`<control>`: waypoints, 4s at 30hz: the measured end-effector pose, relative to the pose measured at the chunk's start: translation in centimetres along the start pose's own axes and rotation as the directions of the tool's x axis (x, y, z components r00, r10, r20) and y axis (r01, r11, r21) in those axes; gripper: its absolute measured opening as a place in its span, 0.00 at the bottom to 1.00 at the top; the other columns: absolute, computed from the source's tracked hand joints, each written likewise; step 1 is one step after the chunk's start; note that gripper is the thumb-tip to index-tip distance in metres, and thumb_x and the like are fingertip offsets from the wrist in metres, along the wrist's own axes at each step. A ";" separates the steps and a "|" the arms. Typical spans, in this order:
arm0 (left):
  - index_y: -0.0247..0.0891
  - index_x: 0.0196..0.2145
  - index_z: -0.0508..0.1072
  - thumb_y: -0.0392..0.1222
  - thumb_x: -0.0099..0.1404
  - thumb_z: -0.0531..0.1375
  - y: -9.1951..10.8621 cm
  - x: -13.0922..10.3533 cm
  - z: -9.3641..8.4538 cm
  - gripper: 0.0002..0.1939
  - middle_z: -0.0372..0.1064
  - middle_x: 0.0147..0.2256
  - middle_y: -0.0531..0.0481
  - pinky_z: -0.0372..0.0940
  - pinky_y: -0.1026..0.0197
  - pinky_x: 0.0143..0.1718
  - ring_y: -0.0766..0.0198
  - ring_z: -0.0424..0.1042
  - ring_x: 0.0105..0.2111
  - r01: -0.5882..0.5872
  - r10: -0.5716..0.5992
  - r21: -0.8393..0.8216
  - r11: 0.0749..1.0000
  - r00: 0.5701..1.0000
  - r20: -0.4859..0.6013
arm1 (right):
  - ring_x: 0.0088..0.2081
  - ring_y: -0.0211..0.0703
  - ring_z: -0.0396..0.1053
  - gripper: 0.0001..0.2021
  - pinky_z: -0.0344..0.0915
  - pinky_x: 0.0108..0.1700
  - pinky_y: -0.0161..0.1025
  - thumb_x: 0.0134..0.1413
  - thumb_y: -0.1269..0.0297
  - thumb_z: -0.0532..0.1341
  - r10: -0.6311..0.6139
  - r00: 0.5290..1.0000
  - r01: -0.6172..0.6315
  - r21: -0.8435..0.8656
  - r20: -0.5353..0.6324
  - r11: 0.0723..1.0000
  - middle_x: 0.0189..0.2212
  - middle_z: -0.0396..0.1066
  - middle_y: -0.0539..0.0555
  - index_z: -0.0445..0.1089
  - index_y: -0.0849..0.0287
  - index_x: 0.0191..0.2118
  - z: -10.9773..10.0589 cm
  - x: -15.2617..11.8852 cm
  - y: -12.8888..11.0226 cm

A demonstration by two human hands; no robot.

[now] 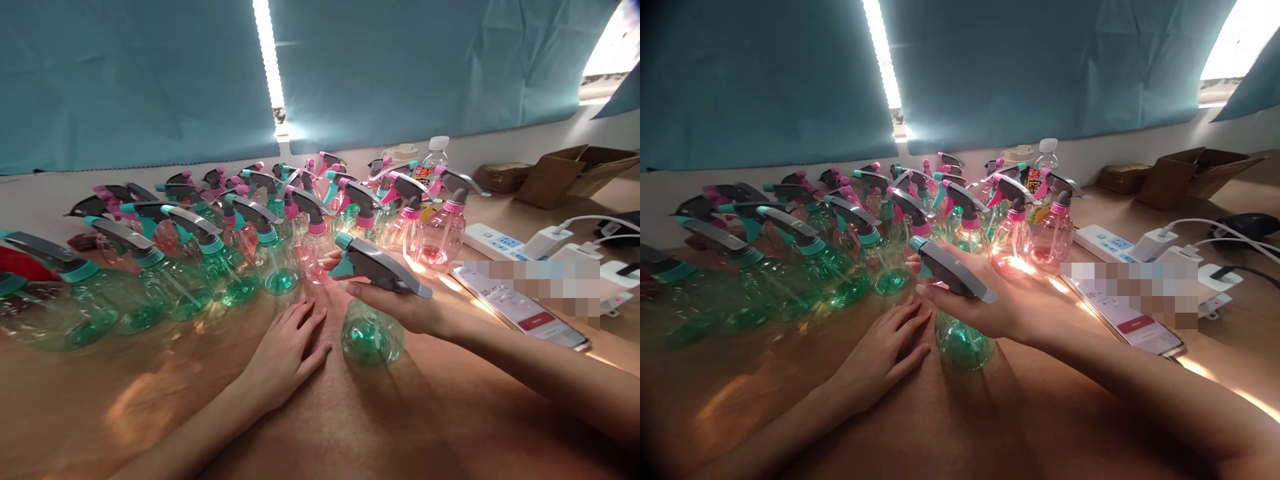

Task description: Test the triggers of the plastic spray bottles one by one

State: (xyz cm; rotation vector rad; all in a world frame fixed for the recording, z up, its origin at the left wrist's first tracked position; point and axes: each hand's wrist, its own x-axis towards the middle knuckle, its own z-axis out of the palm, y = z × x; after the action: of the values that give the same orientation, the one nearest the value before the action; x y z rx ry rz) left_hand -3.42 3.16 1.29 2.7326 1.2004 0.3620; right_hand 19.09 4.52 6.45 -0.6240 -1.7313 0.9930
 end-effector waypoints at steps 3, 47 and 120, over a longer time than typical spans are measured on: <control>0.34 0.60 0.64 0.47 0.71 0.54 0.0 0.0 0.0 0.24 0.58 0.62 0.36 0.56 0.39 0.59 0.44 0.55 0.62 -0.003 0.003 0.000 1.000 1.000 0.004 | 0.45 0.42 0.73 0.13 0.71 0.51 0.44 0.59 0.64 0.62 0.003 1.000 -0.003 -0.032 0.009 0.999 0.46 0.73 0.52 0.67 0.53 0.50 -0.1 0.0 0.1; 0.35 0.60 0.65 0.48 0.71 0.54 -0.1 -0.1 0.3 0.24 0.58 0.62 0.36 0.56 0.41 0.59 0.45 0.56 0.62 0.019 -0.020 0.038 0.999 1.000 0.010 | 0.21 0.32 0.45 0.16 0.45 0.21 0.35 0.61 0.65 0.59 0.060 0.991 -0.025 -0.273 0.121 0.962 0.21 0.45 0.42 0.51 0.54 0.26 -0.6 0.5 -3.6; 0.36 0.60 0.64 0.49 0.71 0.53 0.0 -0.1 0.2 0.24 0.59 0.61 0.37 0.57 0.41 0.58 0.45 0.57 0.61 0.011 -0.010 0.025 1.000 1.000 -0.018 | 0.39 0.40 0.71 0.12 0.68 0.40 0.38 0.56 0.64 0.60 0.107 0.994 -0.099 -0.188 0.033 0.977 0.45 0.73 0.51 0.66 0.54 0.46 -0.2 0.4 -2.0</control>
State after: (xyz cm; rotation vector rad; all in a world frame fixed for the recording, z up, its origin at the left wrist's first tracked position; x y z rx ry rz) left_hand -3.43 3.07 1.03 2.7487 1.2317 0.3740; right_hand 19.25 3.80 8.38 -0.8247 -1.8592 0.9269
